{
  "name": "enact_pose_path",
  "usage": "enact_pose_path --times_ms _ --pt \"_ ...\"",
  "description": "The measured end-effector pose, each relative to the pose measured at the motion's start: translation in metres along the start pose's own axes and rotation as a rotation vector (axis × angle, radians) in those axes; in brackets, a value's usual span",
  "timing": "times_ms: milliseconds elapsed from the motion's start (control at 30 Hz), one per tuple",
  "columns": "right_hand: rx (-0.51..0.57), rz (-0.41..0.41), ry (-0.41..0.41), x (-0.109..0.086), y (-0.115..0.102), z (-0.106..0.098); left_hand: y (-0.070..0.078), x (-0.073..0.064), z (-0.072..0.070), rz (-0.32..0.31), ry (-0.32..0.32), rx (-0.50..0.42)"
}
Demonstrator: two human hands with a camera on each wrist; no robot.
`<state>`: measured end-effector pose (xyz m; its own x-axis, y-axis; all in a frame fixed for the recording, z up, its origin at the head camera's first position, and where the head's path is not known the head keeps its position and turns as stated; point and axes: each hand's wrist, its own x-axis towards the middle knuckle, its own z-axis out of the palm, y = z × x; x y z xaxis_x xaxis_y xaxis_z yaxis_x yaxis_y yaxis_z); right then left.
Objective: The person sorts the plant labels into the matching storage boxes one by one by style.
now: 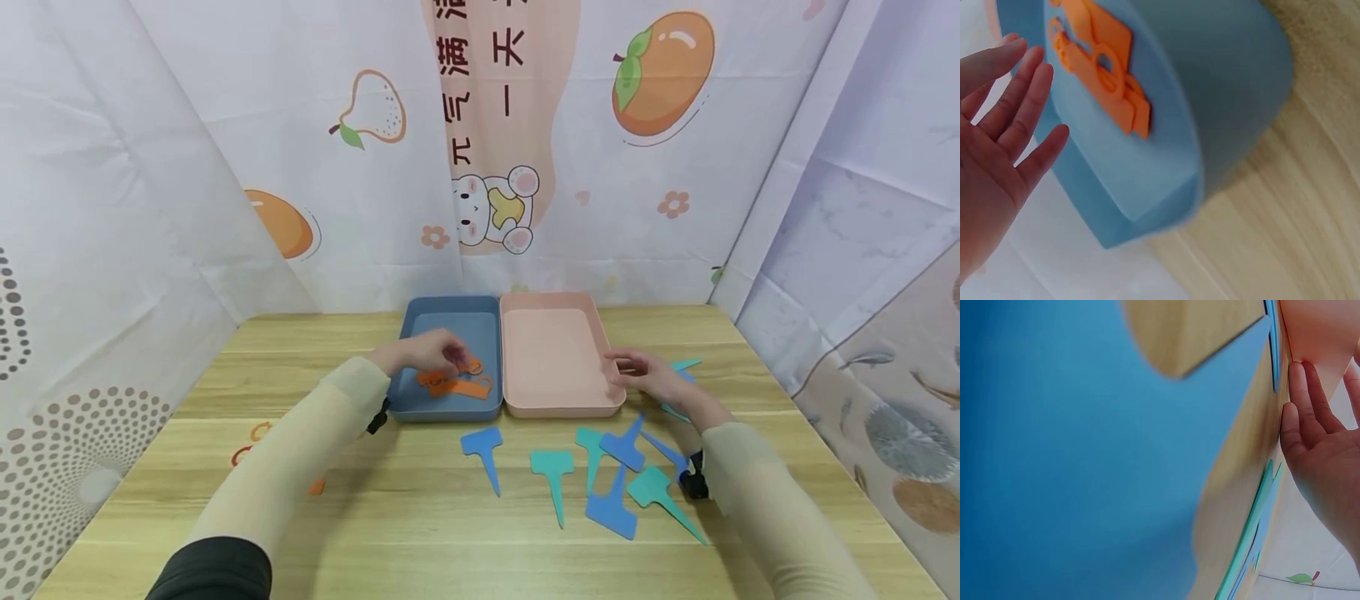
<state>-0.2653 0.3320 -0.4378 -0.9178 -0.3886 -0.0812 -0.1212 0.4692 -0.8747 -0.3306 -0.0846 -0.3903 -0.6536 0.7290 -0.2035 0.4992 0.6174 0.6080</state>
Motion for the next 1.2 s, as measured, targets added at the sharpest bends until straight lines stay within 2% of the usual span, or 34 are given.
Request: enact_pose_path --times_ms 167,400,500,567,733,833,967,1200 --pt "-0.005 -0.01 -0.003 0.0 0.0 0.0 0.0 -0.015 -0.01 0.085 0.031 0.024" --pt "-0.016 -0.01 -0.001 -0.001 0.002 0.0 0.001 -0.051 -0.026 0.157 0.089 -0.062" --pt "-0.023 -0.01 0.001 -0.001 0.001 0.0 -0.005 -0.066 -0.033 0.184 0.112 -0.088" --pt "-0.026 -0.011 0.001 -0.001 0.0 0.0 -0.01 -0.075 -0.037 0.181 0.13 -0.102" --pt "-0.027 -0.011 -0.001 -0.001 -0.001 0.001 -0.02 -0.096 -0.046 0.125 0.188 -0.123" --pt "-0.021 -0.003 -0.004 -0.001 -0.001 0.002 -0.024 -0.107 -0.049 0.123 0.226 -0.118" --pt "-0.016 0.009 -0.004 -0.001 -0.002 0.002 -0.03 -0.12 -0.049 0.119 0.253 -0.134" --pt "-0.027 0.034 0.008 0.0 0.0 0.002 -0.043 -0.137 -0.045 0.062 0.295 -0.14"
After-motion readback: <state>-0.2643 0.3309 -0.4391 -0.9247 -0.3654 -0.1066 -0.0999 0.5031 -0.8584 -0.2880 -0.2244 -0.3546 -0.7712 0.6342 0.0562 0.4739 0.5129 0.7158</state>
